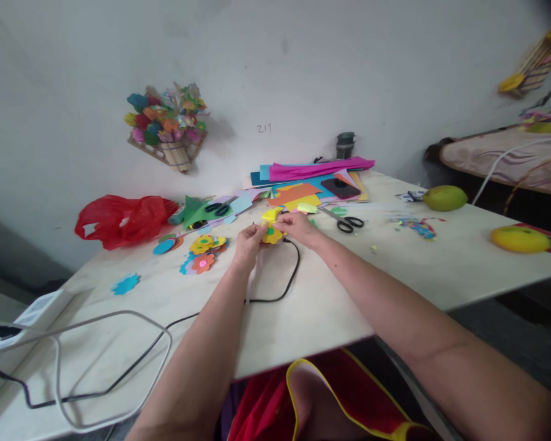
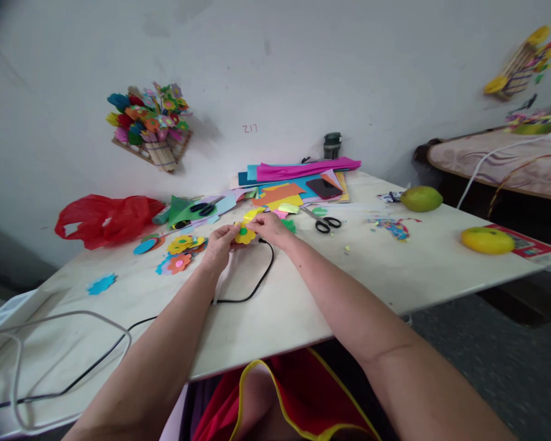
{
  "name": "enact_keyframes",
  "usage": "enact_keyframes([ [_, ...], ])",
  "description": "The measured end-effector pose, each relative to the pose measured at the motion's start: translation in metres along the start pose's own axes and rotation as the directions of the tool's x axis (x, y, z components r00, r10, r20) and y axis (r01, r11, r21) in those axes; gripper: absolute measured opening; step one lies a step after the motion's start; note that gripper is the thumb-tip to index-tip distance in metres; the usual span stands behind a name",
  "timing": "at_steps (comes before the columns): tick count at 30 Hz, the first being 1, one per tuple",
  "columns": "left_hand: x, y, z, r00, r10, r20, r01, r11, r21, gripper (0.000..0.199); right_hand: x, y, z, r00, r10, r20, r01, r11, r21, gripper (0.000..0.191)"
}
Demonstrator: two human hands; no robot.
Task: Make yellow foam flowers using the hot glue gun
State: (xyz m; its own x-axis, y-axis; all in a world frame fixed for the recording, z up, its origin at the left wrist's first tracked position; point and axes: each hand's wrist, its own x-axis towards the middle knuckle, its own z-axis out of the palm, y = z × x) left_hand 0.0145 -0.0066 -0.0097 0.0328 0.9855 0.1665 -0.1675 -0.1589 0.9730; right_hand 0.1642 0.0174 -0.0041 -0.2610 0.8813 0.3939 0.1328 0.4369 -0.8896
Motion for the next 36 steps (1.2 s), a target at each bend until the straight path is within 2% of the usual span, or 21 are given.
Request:
enact_keyframes([
  [8, 0.0012, -0.0013, -0.0023, 1.0, -0.015, 0.027, 0.016, 0.999, -0.047, 0.038, 0.0029, 0.0045, -0.0008, 0.997, -0.079, -0.006, 0.078, 0.991, -0.106, 0.022],
  [15, 0.002, 0.0006, -0.0025, 0.999, -0.031, 0.023, 0.032, 0.999, -0.032, 0.039, 0.0032, 0.0049, -0.0005, 0.994, -0.11, -0.01, 0.108, 0.985, -0.137, 0.025],
  [21, 0.0, 0.0013, -0.0008, 1.0, -0.01, 0.009, 0.01, 0.999, -0.043, 0.037, 0.0019, 0.0032, 0.0023, 0.998, -0.039, -0.055, 0.035, 0.997, -0.063, 0.026],
  [25, -0.0009, 0.0015, -0.0016, 0.999, -0.018, 0.032, 0.019, 0.999, -0.033, 0.039, 0.0025, 0.0037, 0.0018, 0.998, -0.039, -0.042, 0.036, 0.997, -0.074, 0.024],
  [36, 0.0022, -0.0013, -0.0007, 1.0, -0.004, -0.005, 0.004, 1.0, -0.008, 0.041, 0.0021, 0.0023, 0.0014, 0.997, -0.063, -0.04, 0.059, 0.993, -0.103, 0.023],
])
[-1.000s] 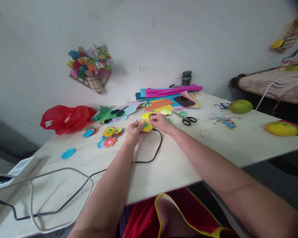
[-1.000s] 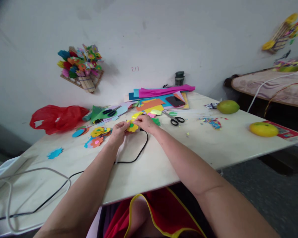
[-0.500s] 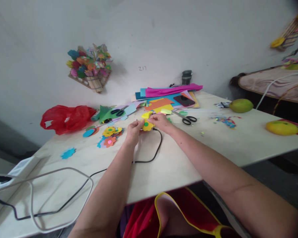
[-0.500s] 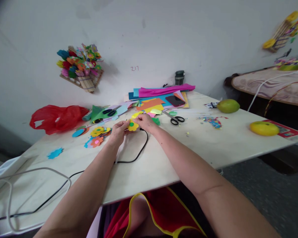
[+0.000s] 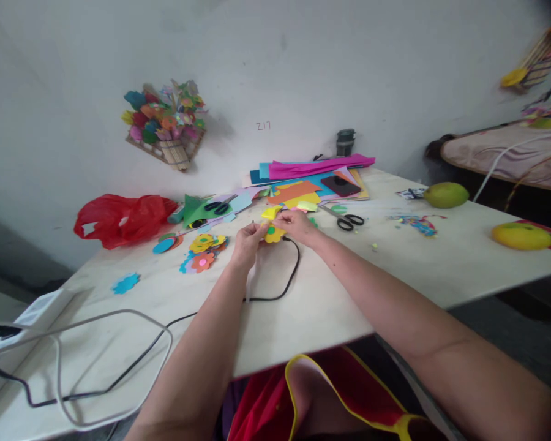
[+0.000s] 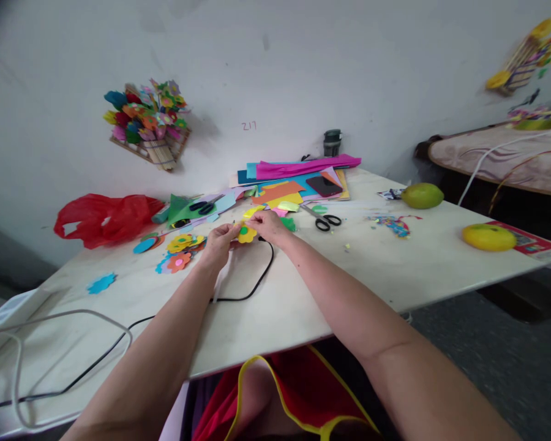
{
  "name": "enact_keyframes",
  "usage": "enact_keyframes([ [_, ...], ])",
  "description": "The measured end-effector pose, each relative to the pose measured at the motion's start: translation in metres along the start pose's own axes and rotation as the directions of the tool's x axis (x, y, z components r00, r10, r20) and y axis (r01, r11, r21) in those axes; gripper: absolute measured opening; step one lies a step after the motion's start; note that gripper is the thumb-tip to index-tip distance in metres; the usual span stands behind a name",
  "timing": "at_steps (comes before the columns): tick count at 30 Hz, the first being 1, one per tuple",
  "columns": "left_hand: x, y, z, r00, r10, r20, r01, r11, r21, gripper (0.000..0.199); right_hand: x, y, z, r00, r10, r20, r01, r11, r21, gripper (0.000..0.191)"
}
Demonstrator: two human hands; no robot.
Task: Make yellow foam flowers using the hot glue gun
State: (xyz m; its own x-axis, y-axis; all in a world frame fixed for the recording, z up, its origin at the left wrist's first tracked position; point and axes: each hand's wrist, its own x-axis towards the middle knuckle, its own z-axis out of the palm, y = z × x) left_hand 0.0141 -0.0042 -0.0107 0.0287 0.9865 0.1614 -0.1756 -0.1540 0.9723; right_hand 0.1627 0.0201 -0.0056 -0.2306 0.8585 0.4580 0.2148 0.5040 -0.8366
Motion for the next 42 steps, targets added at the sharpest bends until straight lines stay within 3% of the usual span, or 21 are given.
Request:
enact_keyframes([
  [10, -0.002, 0.003, -0.002, 1.0, -0.007, 0.008, 0.007, 0.999, 0.04, 0.044, 0.001, 0.0, 0.0, 1.0, -0.019, -0.017, 0.019, 1.0, 0.007, 0.028],
  [16, 0.002, 0.0, 0.0, 0.997, 0.013, -0.077, -0.012, 1.0, 0.022, 0.044, -0.006, -0.01, -0.002, 0.99, 0.12, 0.071, -0.129, 0.984, 0.123, 0.035],
  [23, 0.003, -0.001, 0.001, 0.992, 0.014, -0.129, -0.012, 1.0, 0.018, 0.044, -0.004, 0.0, 0.0, 0.973, 0.197, 0.12, -0.212, 0.968, 0.134, 0.037],
  [28, 0.002, 0.0, 0.001, 0.994, 0.022, -0.105, -0.019, 0.999, 0.03, 0.043, -0.003, 0.002, 0.002, 0.975, 0.206, 0.081, -0.216, 0.964, 0.154, 0.035],
  [34, 0.004, -0.002, 0.0, 0.991, 0.021, -0.13, -0.017, 0.999, 0.029, 0.044, -0.003, 0.001, -0.002, 0.967, 0.211, 0.141, -0.241, 0.939, 0.245, 0.031],
  [42, 0.004, -0.001, 0.001, 0.991, 0.033, -0.131, -0.029, 0.999, 0.03, 0.044, -0.003, -0.001, -0.001, 0.969, 0.212, 0.126, -0.237, 0.943, 0.234, 0.028],
])
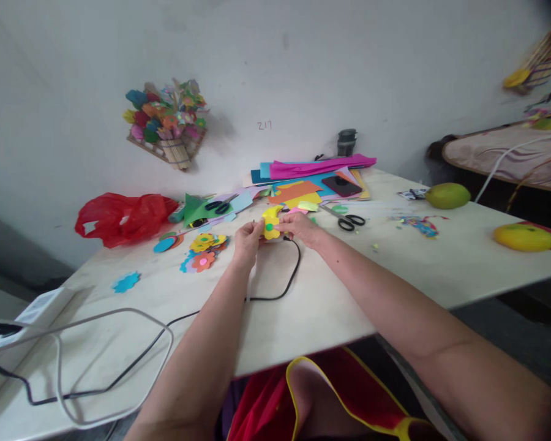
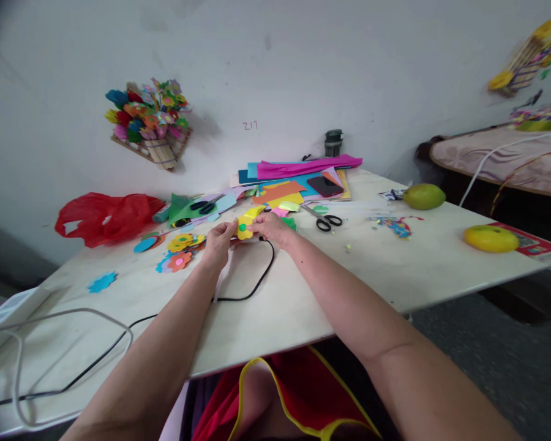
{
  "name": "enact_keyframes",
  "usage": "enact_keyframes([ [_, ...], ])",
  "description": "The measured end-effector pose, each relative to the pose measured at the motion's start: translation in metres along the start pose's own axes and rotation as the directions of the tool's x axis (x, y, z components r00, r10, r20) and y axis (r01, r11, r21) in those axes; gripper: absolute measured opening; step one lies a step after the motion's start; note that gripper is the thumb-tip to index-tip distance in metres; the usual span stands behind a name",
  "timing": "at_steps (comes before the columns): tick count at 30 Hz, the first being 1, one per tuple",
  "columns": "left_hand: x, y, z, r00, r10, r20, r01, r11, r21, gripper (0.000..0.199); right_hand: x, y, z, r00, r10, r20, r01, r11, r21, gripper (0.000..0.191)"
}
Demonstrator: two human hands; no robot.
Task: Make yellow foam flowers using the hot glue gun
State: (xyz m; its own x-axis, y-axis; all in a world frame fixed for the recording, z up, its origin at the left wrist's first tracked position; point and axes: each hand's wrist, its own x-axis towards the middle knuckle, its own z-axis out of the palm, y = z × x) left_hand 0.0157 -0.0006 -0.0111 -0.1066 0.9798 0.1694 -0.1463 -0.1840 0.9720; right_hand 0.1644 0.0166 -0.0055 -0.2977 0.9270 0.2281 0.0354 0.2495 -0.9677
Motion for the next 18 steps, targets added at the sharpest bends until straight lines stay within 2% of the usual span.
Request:
enact_keyframes([
  [8, -0.001, 0.0008, -0.0005, 1.0, -0.003, -0.002, 0.003, 1.0, 0.01, 0.043, -0.0009, -0.0015, -0.0001, 1.0, 0.004, 0.0, -0.004, 1.0, 0.016, 0.025],
  [14, -0.0003, -0.0001, -0.0005, 1.0, 0.005, -0.004, -0.005, 1.0, 0.001, 0.043, -0.0012, -0.0024, -0.0004, 0.999, 0.053, 0.007, -0.053, 0.996, 0.07, 0.029],
  [18, -0.0009, 0.0004, 0.0005, 1.0, 0.012, -0.005, -0.012, 1.0, 0.011, 0.045, -0.0001, 0.0011, 0.0021, 1.0, 0.009, -0.012, -0.009, 1.0, -0.007, 0.038],
])
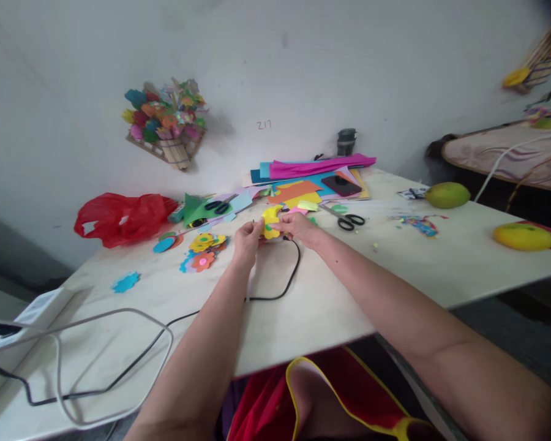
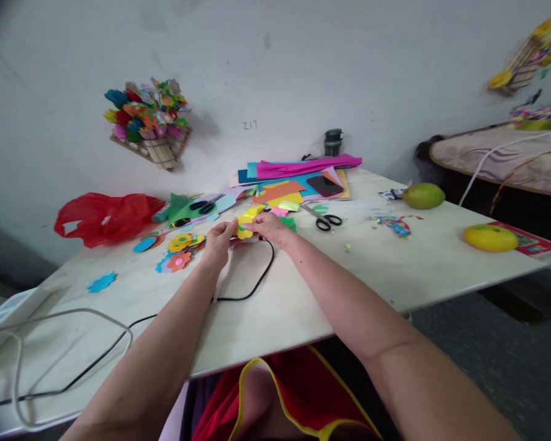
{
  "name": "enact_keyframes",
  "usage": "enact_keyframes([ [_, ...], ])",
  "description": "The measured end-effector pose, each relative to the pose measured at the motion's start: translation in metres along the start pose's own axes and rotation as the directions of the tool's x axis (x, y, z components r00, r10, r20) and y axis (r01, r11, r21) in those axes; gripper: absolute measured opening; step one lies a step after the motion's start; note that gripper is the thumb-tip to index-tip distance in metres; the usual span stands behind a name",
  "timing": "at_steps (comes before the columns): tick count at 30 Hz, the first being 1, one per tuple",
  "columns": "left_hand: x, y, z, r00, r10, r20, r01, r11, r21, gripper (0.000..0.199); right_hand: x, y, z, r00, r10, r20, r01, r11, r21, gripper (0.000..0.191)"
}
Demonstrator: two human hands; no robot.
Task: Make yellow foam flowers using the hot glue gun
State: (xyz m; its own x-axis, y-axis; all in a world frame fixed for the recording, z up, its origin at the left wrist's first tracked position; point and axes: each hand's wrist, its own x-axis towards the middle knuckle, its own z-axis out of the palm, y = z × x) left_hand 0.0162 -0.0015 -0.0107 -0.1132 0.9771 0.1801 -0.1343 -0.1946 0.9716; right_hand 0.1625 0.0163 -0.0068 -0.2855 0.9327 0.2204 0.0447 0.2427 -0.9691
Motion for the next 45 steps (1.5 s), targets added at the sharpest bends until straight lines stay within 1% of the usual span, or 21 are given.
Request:
enact_keyframes([
  [4, -0.0013, 0.0017, 0.001, 1.0, 0.0, -0.001, 0.0, 1.0, -0.006, 0.046, 0.0001, 0.0022, 0.0032, 0.999, -0.017, -0.051, 0.013, 0.998, -0.066, 0.043],
  [8, -0.0032, 0.0039, 0.002, 1.0, -0.021, 0.004, 0.021, 1.0, -0.009, 0.047, -0.0004, 0.0024, 0.0035, 0.997, -0.031, -0.064, 0.026, 0.997, -0.071, 0.044],
  [11, -0.0037, 0.0044, 0.0023, 1.0, -0.027, 0.007, 0.027, 1.0, -0.013, 0.047, 0.0, 0.0033, 0.0022, 0.998, -0.038, -0.048, 0.035, 0.998, -0.054, 0.043],
  [15, -0.003, 0.0035, 0.0017, 1.0, -0.019, 0.008, 0.019, 1.0, -0.016, 0.046, 0.0015, 0.0054, 0.0, 1.0, 0.008, 0.014, -0.009, 0.999, 0.035, 0.036],
  [17, -0.0032, 0.0036, 0.0014, 1.0, -0.023, 0.011, 0.023, 1.0, -0.017, 0.045, 0.002, 0.006, -0.0008, 1.0, 0.022, 0.007, -0.022, 0.998, 0.063, 0.035],
  [19, -0.0041, 0.0044, 0.0012, 0.999, -0.027, 0.024, 0.027, 1.0, -0.009, 0.044, 0.002, 0.0059, -0.0011, 1.0, 0.018, -0.026, -0.016, 0.999, 0.048, 0.033],
  [22, -0.0054, 0.0059, 0.0005, 0.997, -0.041, 0.061, 0.041, 0.999, -0.001, 0.039, 0.0012, 0.0038, -0.0011, 0.999, -0.008, -0.053, 0.009, 1.0, 0.004, 0.033],
  [26, -0.0038, 0.0058, -0.0016, 0.99, -0.077, 0.116, 0.082, 0.996, -0.036, 0.028, 0.0007, 0.0008, -0.001, 0.996, -0.064, -0.059, 0.063, 0.998, -0.019, 0.037],
  [30, -0.0015, 0.0044, -0.0034, 0.986, -0.096, 0.132, 0.103, 0.994, -0.042, 0.021, 0.0019, 0.0017, -0.0015, 0.992, -0.097, -0.079, 0.092, 0.994, -0.066, 0.036],
  [34, -0.0019, 0.003, -0.004, 0.982, -0.08, 0.17, 0.084, 0.996, -0.016, 0.026, 0.0019, 0.002, -0.0022, 0.985, -0.12, -0.12, 0.11, 0.99, -0.09, 0.034],
  [38, -0.001, -0.0003, -0.0048, 0.977, -0.054, 0.206, 0.054, 0.999, 0.01, 0.033, 0.0, -0.0008, -0.0018, 0.984, -0.104, -0.148, 0.092, 0.992, -0.08, 0.034],
  [41, 0.0011, -0.0027, -0.0058, 0.974, -0.055, 0.221, 0.059, 0.998, -0.009, 0.037, -0.0007, -0.0018, -0.0013, 0.987, -0.083, -0.14, 0.079, 0.996, -0.037, 0.034],
  [45, 0.0014, -0.002, -0.0057, 0.976, -0.061, 0.207, 0.065, 0.998, -0.014, 0.039, -0.0005, -0.0012, -0.0022, 0.993, -0.051, -0.104, 0.055, 0.998, 0.042, 0.032],
])
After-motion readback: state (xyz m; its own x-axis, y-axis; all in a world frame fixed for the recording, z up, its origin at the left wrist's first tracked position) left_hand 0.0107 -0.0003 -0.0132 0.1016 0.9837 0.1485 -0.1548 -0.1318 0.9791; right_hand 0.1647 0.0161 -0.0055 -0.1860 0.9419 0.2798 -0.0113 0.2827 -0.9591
